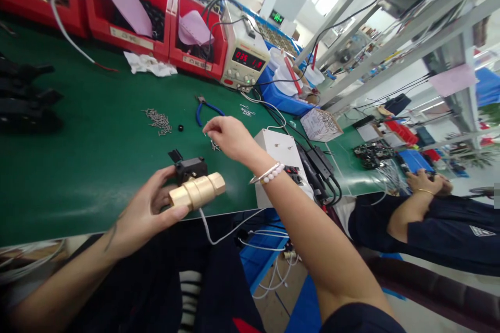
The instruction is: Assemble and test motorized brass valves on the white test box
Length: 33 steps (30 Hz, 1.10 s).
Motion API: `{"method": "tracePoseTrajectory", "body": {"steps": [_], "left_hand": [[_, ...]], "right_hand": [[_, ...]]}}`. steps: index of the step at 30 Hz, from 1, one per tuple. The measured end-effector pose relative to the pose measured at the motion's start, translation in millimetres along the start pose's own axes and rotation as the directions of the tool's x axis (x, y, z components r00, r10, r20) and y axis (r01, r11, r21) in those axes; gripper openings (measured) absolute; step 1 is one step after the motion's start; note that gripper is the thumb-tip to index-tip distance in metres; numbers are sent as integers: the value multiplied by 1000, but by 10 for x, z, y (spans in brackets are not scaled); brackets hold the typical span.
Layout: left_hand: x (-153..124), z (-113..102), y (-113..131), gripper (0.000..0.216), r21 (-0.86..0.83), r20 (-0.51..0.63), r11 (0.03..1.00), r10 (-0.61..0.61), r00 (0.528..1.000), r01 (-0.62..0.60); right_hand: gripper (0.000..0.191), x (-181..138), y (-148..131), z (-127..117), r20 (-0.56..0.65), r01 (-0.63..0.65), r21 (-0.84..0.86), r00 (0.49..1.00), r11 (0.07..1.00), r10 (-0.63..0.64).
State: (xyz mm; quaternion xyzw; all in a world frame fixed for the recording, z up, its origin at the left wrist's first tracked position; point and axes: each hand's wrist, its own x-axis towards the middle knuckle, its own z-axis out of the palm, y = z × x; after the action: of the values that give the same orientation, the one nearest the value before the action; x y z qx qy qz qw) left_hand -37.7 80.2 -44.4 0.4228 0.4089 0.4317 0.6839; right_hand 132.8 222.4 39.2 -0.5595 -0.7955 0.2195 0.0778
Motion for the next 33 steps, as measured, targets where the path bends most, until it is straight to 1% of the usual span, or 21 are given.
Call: {"method": "tracePoseTrajectory", "body": {"steps": [2, 3, 5, 7, 8, 10, 12, 13, 16, 19, 21, 24, 26, 27, 29, 31, 33], "left_hand": [[3, 13, 7, 95, 18, -7, 1000, -6, 1000, 6], [4, 19, 10, 94, 27, -6, 1000, -3, 1000, 3], [4, 28, 15, 91, 40, 2, 999, 7, 1000, -7], [2, 30, 16, 88, 50, 7, 999, 14, 1000, -15], [0, 28, 15, 88, 55, 7, 998, 15, 1000, -15], [-4, 21, 9, 87, 66, 1, 998, 11, 1000, -11], [-6, 15, 4, 87, 74, -4, 997, 4, 1000, -4], [-6, 14, 3, 87, 77, -4, 997, 3, 1000, -3], [-1, 13, 7, 86, 83, -7, 997, 9, 1000, -9], [0, 8, 10, 86, 82, -11, 997, 11, 1000, -10], [-3, -1, 9, 87, 80, 0, 997, 11, 1000, -11], [-6, -18, 10, 87, 83, 11, 996, 15, 1000, -16], [-2, -24, 15, 86, 84, 11, 996, 16, 1000, -17], [2, -25, 19, 85, 82, 12, 996, 16, 1000, -17], [9, -21, 29, 83, 73, 18, 997, 20, 1000, -22], [13, -11, 40, 82, 60, 25, 998, 25, 999, -26], [11, 1, 49, 80, 47, 17, 998, 30, 999, -31]], "right_hand": [[23, -112, 99, 110, 80, -21, -37, 996, 999, 24], [23, -153, 149, 170, 99, -23, -51, 995, 998, 28], [25, -210, 227, 259, 104, -14, -67, 994, 998, 21], [25, -251, 261, 268, 95, -25, -31, 995, 999, 28], [23, -273, 259, 242, 93, -43, 26, 995, 999, 40], [18, -326, 227, 147, 105, -86, 216, 992, 973, 64], [11, -392, 177, 33, 116, -94, 425, 992, 900, 50], [11, -427, 152, -20, 112, -79, 501, 993, 862, 25], [16, -527, 94, -126, 119, -32, 646, 991, 763, -59], [17, -602, 59, -158, 195, -56, 719, 973, 693, -124], [14, -640, 37, -150, 212, -52, 727, 965, 685, -152], [9, -682, 2, -112, 177, 5, 690, 968, 723, -176], [7, -690, -15, -79, 124, 87, 627, 970, 774, -210], [6, -687, -20, -63, 92, 150, 576, 965, 804, -245], [7, -667, -23, -36, 43, 295, 458, 935, 839, -352], [10, -634, -23, -16, 37, 414, 371, 888, 831, -459], [12, -603, -24, -4, 60, 465, 328, 859, 822, -509]]}}
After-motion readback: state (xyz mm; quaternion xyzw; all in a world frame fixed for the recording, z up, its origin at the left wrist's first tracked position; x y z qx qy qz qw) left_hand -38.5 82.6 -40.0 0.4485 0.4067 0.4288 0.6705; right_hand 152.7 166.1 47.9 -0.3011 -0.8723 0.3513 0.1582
